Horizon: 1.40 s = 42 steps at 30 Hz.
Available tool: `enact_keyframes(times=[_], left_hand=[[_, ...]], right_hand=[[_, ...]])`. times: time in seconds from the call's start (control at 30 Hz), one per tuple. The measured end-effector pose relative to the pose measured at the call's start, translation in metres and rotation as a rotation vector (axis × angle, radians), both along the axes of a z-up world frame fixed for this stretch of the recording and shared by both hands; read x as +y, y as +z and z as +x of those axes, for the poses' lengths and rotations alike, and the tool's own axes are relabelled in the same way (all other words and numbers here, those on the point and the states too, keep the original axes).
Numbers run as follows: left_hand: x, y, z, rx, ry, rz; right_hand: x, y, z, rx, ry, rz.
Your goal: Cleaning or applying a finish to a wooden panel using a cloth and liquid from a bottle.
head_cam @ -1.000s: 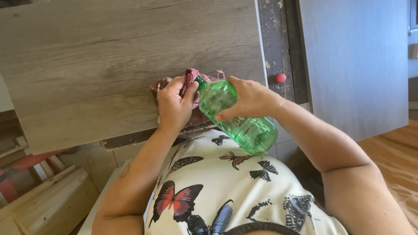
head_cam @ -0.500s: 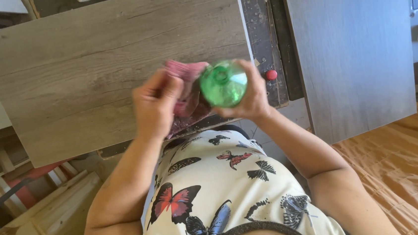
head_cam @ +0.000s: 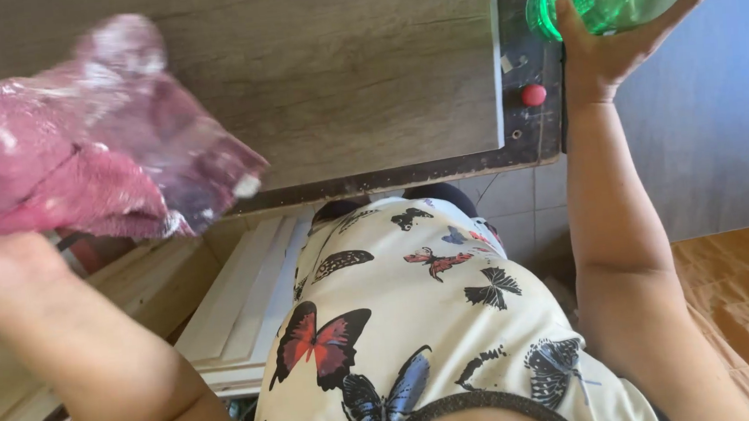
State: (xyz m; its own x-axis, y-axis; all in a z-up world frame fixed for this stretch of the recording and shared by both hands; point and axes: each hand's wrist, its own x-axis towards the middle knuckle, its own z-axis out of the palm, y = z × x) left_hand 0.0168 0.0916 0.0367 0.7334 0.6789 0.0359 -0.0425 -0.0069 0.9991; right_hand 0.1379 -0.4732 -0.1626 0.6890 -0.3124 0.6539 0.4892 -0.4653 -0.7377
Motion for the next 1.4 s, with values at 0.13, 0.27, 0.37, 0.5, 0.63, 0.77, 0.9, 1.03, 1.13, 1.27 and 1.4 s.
enact_keyframes(times=[0.13, 0.27, 0.37, 0.5, 0.63, 0.77, 0.9, 1.03, 1.13, 1.27, 1.4], left_hand=[[-0.043, -0.054, 0.007, 0.104, -0.246, 0.62], [-0.119, -0.137, 0.004, 0.18, -0.546, 0.843], [-0.156, -0.191, -0.017, 0.055, -0.9, 0.675], [-0.15, -0.225, -0.035, -0.039, -1.091, 1.226], [-0.18, -0.251, -0.024, -0.205, -0.907, 1.345], [-0.161, -0.247, -0.027, -0.184, -0.956, 1.397], [-0.147, -0.245, -0.026, -0.125, -1.068, 1.436], [-0.173, -0.249, -0.015, -0.167, -1.046, 1.404], [-0.144, -0.231, -0.02, -0.127, -1.092, 1.455], [-0.159, -0.239, -0.015, -0.118, -1.086, 1.479], [-0.173, -0.238, -0.009, -0.108, -1.043, 1.454]], right_hand=[[0.005, -0.02, -0.001, 0.048, -0.018, 0.006], [0.005, -0.029, 0.001, 0.002, 0.101, 0.067], [-0.055, -0.136, -0.019, 0.348, -0.185, -0.079], [0.02, -0.038, -0.074, 0.135, -0.358, -0.214], [0.046, -0.055, -0.148, 0.317, 0.069, -0.386], [0.072, -0.065, -0.168, 0.444, 0.17, -0.509], [0.071, -0.08, -0.168, 0.386, 0.137, -0.481], [0.072, -0.078, -0.17, 0.374, 0.116, -0.466], [0.071, -0.08, -0.165, 0.362, 0.107, -0.456], [0.072, -0.085, -0.171, 0.361, 0.088, -0.452], [0.068, -0.088, -0.175, 0.362, 0.084, -0.479]])
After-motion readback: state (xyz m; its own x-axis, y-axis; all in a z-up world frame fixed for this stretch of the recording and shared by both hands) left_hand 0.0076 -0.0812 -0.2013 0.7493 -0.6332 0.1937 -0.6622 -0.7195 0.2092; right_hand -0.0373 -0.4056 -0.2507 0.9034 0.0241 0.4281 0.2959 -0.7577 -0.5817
